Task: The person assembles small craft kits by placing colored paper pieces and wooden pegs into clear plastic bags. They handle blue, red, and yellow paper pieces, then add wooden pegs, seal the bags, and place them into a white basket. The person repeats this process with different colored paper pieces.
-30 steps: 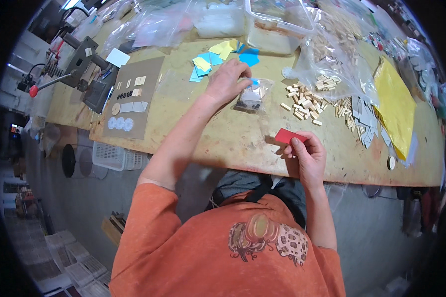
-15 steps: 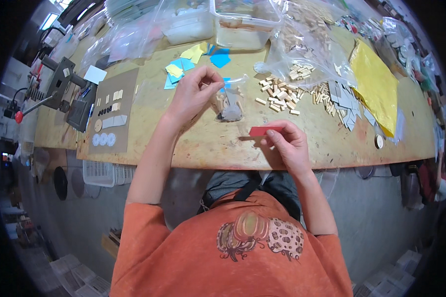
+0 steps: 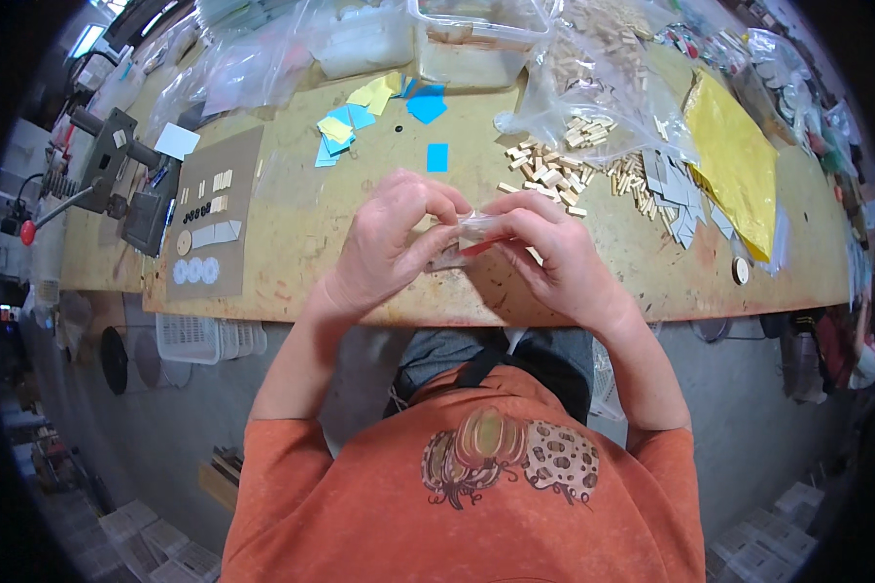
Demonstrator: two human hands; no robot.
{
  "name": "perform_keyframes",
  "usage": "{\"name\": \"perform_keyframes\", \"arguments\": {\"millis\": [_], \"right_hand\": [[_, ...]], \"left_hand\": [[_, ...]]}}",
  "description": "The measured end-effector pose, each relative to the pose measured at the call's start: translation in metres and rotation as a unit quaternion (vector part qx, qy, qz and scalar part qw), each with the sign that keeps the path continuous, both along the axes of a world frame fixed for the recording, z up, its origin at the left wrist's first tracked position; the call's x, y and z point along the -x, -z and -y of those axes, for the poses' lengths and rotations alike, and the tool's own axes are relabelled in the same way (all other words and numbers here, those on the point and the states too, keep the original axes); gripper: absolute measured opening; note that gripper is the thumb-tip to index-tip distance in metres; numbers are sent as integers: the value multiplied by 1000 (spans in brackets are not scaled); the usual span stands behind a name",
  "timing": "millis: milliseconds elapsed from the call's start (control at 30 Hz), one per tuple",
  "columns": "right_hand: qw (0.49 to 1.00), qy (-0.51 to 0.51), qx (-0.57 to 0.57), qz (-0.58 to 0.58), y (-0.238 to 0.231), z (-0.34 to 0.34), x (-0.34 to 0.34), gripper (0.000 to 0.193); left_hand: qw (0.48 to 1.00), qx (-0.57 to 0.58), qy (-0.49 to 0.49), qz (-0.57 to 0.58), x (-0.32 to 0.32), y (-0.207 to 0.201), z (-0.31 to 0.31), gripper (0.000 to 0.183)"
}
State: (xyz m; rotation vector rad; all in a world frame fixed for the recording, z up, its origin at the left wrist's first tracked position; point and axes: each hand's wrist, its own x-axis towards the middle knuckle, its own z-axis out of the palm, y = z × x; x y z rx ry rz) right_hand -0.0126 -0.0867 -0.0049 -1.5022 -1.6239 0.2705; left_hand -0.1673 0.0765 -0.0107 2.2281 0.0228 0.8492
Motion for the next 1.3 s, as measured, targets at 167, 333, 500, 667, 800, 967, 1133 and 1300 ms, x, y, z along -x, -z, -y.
{"name": "perform_keyframes", "arguments": {"millis": [167,333,500,667,800,967,1133,1300], "right_hand": [[999,25,-20,43,8,3,4,20],[994,3,-38,103,4,4,8,16],[989,-10,-25,147,5,7,8,13],[988,5,-8,152,7,10,6,15],[988,3,-21,156,4,9,5,15],[987,-30,6,156,0,11,7,15],[986,-38,68,145,-5,14,9,14],[985,-63,89,137,-15,18,8,14]], "left_hand": [[957,222,-42,-183,6,-9,13,19],[947,277,2,-163,6,10,9,12],[964,211,-45,-156,6,10,14,8],[991,111,-16,-69,1,3,18,11],[999,20,9,-46,2,5,15,14],[991,46,9,-127,9,-11,12,11],[992,30,103,-71,9,-9,10,14],[987,-42,149,31,11,-4,4,19]]}}
